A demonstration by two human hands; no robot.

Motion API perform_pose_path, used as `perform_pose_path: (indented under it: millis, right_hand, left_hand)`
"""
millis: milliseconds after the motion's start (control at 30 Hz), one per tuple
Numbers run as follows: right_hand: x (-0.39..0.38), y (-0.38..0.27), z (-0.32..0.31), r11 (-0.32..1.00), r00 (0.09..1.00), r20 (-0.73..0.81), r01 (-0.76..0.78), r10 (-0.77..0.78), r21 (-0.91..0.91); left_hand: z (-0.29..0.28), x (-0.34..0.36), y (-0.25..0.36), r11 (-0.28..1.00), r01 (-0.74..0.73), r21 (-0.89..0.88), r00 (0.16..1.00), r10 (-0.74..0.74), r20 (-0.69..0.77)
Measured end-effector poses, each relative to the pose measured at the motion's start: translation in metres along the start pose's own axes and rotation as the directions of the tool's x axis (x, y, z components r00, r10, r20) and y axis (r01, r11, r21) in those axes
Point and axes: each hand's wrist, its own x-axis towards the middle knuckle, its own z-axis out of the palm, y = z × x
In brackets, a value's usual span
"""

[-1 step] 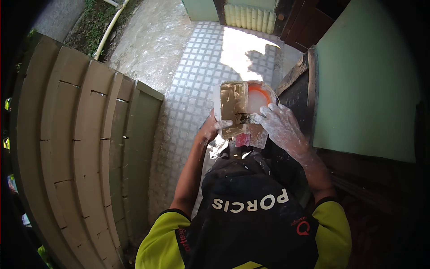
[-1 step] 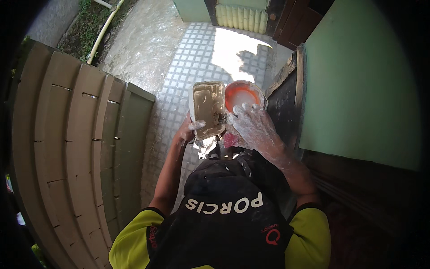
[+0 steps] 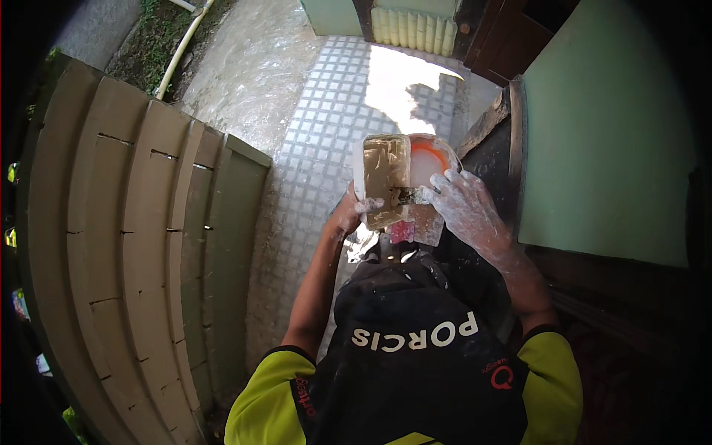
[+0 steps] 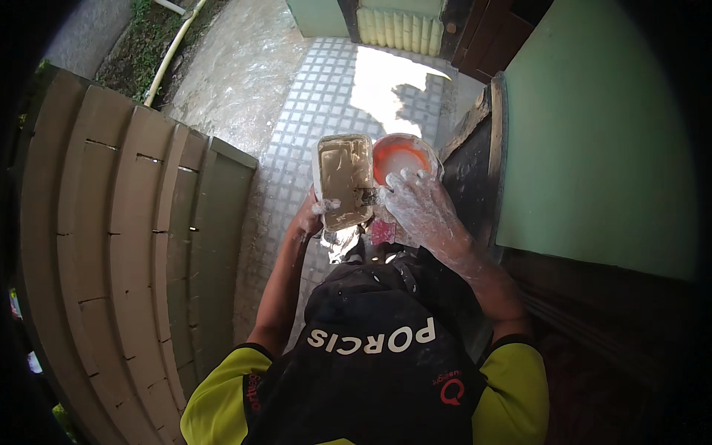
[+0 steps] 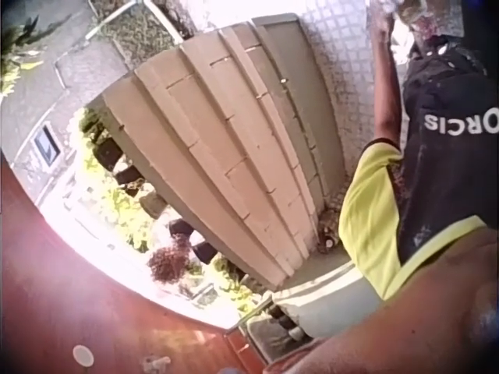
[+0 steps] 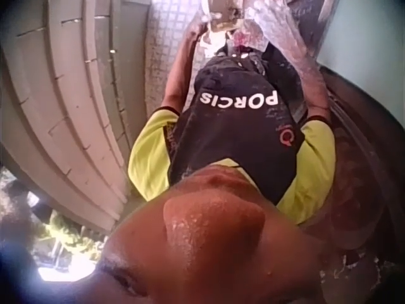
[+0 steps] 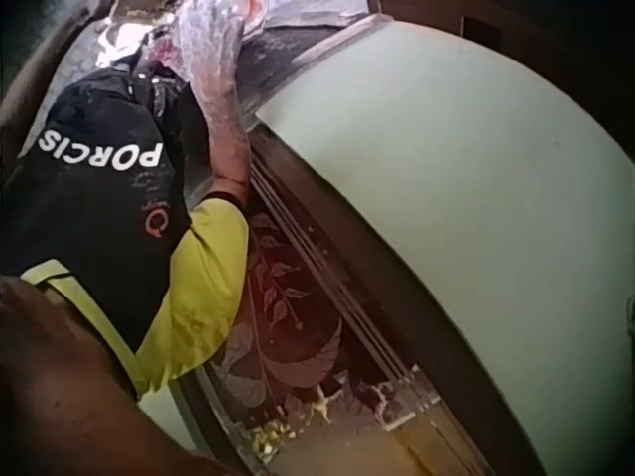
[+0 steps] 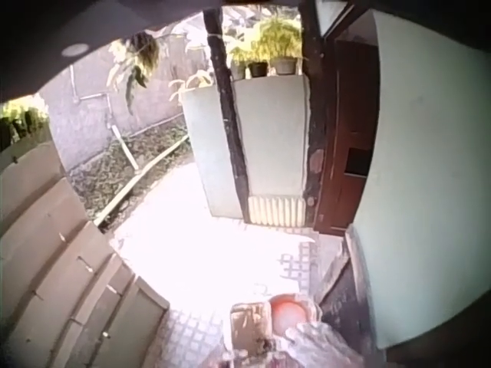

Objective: Patching a wall with plaster using a putty knife and a small container.

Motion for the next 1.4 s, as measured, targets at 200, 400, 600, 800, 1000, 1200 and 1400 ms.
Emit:
perform_pose_path:
  millis: [200,400,600,800,1000,1200,1400]
  right_hand:
    - [0.033,0.002,-0.03,0.973,0.983,0.046,0.184,-0.179,-0.138]
    - [0.073,-0.003,-0.028,0.932,0.822,0.449,0.354,-0.351,0.08]
    - [0.057,0.013,0.01,0.869,0.834,0.246,0.461,-0.493,0.18]
    - [0.048,0.014,0.02,0.91,0.904,0.233,0.282,-0.358,0.305]
    - [0.056,0.024,0.015,0.892,0.902,0.338,0.1,-0.269,0.442]
    - [0.053,0.018,0.011,0.911,0.925,0.276,0.141,-0.261,0.388]
    - [0.065,0.024,-0.002,0.796,0.905,0.362,-0.046,-0.222,0.604]
  left_hand:
    - [-0.007,-0.003,0.04,0.997,0.072,0.001,0.997,-0.072,0.016]
    - [-0.021,0.008,0.047,0.965,0.053,0.257,0.977,-0.103,0.185]
    - [-0.006,0.005,0.064,0.961,0.118,0.249,0.96,-0.174,0.217]
    - [0.012,0.006,0.076,0.98,0.038,0.195,0.985,-0.069,0.156]
    - [-0.013,0.002,0.062,1.0,-0.028,0.014,0.983,0.025,0.179]
    - [-0.023,0.003,0.059,0.996,-0.085,-0.029,0.974,0.089,0.206]
    - [-0.022,-0.005,0.063,0.977,-0.001,-0.212,0.964,0.058,0.261]
